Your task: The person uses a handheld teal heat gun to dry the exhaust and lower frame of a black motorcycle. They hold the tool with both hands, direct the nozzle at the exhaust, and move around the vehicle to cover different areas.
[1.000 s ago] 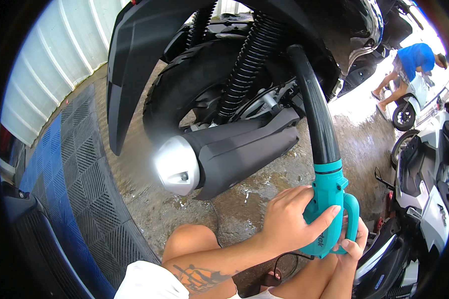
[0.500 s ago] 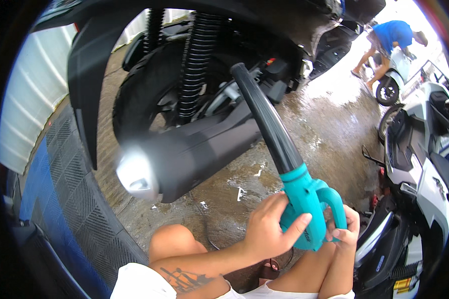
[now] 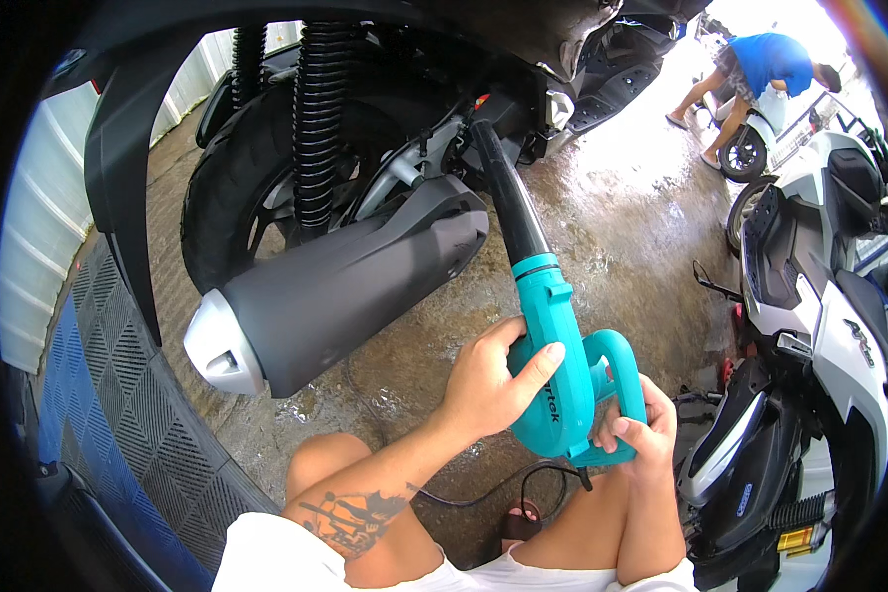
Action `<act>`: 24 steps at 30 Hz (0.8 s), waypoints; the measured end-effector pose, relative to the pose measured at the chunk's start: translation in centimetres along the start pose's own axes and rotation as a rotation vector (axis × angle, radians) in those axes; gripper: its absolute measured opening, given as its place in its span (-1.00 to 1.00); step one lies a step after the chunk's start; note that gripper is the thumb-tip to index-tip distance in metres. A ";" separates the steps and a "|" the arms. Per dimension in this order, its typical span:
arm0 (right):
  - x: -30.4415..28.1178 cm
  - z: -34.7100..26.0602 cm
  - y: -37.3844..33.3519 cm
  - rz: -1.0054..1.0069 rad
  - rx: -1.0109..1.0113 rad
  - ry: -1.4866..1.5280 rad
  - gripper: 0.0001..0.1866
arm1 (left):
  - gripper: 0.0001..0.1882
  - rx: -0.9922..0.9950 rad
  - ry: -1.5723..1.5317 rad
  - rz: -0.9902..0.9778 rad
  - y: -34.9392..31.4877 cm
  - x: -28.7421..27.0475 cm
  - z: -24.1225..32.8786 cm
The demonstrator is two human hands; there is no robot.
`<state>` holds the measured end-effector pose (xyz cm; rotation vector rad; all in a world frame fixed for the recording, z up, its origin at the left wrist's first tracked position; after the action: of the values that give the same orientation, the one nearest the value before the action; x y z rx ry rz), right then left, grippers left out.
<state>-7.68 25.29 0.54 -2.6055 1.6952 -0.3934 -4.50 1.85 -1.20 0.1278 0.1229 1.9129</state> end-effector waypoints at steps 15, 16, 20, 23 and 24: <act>0.7 0.7 0.7 0.014 0.062 0.021 -0.36 | -0.47 -0.061 -0.039 0.046 0.5 -0.2 -1.8; 0.7 0.8 0.7 0.014 0.063 0.021 -0.36 | -0.47 -0.070 -0.034 0.042 0.5 -0.2 -1.9; 0.9 0.7 0.8 0.013 0.062 0.027 -0.36 | -0.47 -0.096 -0.026 0.026 0.5 -0.1 -2.1; 0.9 0.7 0.7 0.015 0.062 0.029 -0.36 | -0.47 -0.081 -0.041 0.031 0.6 -0.1 -2.0; 0.9 0.7 0.7 0.017 0.062 0.030 -0.36 | -0.48 -0.075 -0.067 0.033 0.6 0.0 -2.0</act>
<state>-7.81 24.13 -0.04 -2.5527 1.6848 -0.4784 -5.33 1.59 -3.05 0.1447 0.0042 1.9413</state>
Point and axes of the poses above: each hand's wrist, its own y-axis towards the middle knuckle, its own x-axis out of the palm, z = x × y, the point moved 7 cm from there along y, towards the middle knuckle, and after that the axes turned 5 degrees about z, right-handed, at the moved point
